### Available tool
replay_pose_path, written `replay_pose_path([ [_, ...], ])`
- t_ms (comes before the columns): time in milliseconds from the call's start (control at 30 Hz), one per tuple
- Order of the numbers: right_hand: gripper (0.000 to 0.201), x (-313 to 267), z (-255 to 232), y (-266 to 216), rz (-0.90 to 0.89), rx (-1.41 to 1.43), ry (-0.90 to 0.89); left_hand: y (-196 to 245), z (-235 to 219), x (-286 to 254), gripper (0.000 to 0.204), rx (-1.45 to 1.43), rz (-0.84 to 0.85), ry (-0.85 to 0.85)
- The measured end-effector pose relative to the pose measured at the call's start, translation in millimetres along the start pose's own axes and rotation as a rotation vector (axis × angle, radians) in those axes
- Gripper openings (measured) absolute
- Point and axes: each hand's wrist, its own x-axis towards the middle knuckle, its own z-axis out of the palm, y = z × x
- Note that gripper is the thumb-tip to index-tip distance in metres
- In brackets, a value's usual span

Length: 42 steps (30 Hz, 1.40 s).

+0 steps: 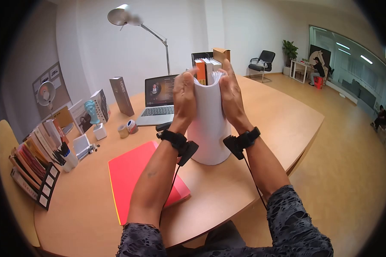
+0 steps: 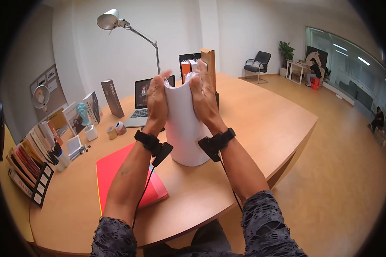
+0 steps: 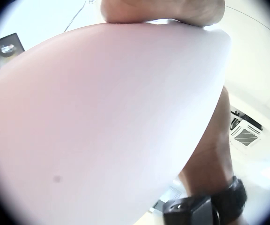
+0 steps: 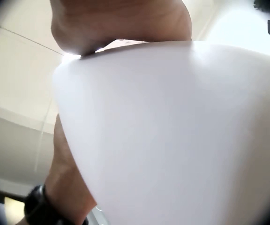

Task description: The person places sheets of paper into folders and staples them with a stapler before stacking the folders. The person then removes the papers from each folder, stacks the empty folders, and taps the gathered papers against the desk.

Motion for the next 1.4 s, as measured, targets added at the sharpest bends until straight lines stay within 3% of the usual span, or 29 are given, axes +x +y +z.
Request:
replay_pose_path([
  [133, 0.059, 16.9, -9.4, 1.8, -0.121, -0.031, -0.097, 16.6, -11.4, 4.3, 0.042, 0.069, -0.003, -0.012],
  [200, 0.052, 17.1, -13.4, 3.7, -0.137, -0.069, -0.109, 31.0, -18.5, 5.9, 0.031, 0.041, -0.249, -0.059],
  [267, 0.035, 18.7, -15.4, -9.3, 0.091, 0.033, -0.021, 23.7, -22.3, 9.6, 0.030, 0.034, -0.292, -0.002],
  [300, 0.031, 20.1, -10.1, -14.3, 0.109, 0.071, 0.035, 20.5, -22.5, 11.9, 0.030, 0.022, -0.339, 0.053],
  [433, 0.035, 23.3, -3.8, -19.5, 0.151, 0.042, -0.004, 35.9, -8.7, 15.2, 0.033, 0.130, -0.236, 0.074],
  [600, 0.035, 26.3, -4.8, -24.2, -0.021, 0.016, 0.062, 29.0, -8.5, 20.6, 0.032, 0.022, -0.166, 0.123],
  [700, 0.044, 17.2, -12.9, -12.5, 0.062, 0.050, 0.065, -0.8, -20.8, 2.4, 0.048, -0.159, -0.261, 0.213],
  [800, 0.058, -16.2, -33.2, 27.8, 0.160, 0.037, 0.066, -26.4, -33.9, -56.1, 0.069, -0.033, -0.455, 0.119],
  [867, 0.062, -37.9, -39.4, 51.8, 0.248, 0.057, 0.090, -45.7, -39.4, -84.8, 0.070, -0.023, -0.538, 0.086],
  [933, 0.067, -54.7, -41.6, 65.7, 0.345, 0.072, 0.119, -56.6, -32.5, -99.2, 0.071, -0.101, -0.651, 0.221],
  [967, 0.069, -59.4, -41.8, 68.3, 0.412, 0.083, 0.134, -57.1, -28.6, -97.0, 0.071, -0.147, -0.686, 0.212],
  [1000, 0.071, -60.2, -41.7, 71.0, 0.476, 0.094, 0.146, -57.6, -21.7, -93.8, 0.071, -0.150, -0.685, 0.212],
  [1133, 0.072, -44.2, -34.0, 54.2, 0.429, 0.116, 0.109, -43.8, 8.1, -68.8, 0.072, -0.180, -0.660, 0.247],
  [1267, 0.074, -47.7, -43.6, 60.8, 0.384, 0.166, 0.172, -47.1, -6.0, -69.3, 0.071, -0.175, -0.597, 0.188],
  [1333, 0.074, -49.2, -47.8, 70.1, 0.374, 0.167, 0.223, -47.5, -18.0, -74.5, 0.070, -0.327, -0.619, 0.210],
  [1400, 0.070, -52.7, -49.7, 80.1, 0.342, 0.115, 0.291, -46.6, -13.0, -76.0, 0.070, -0.294, -0.636, 0.261],
])
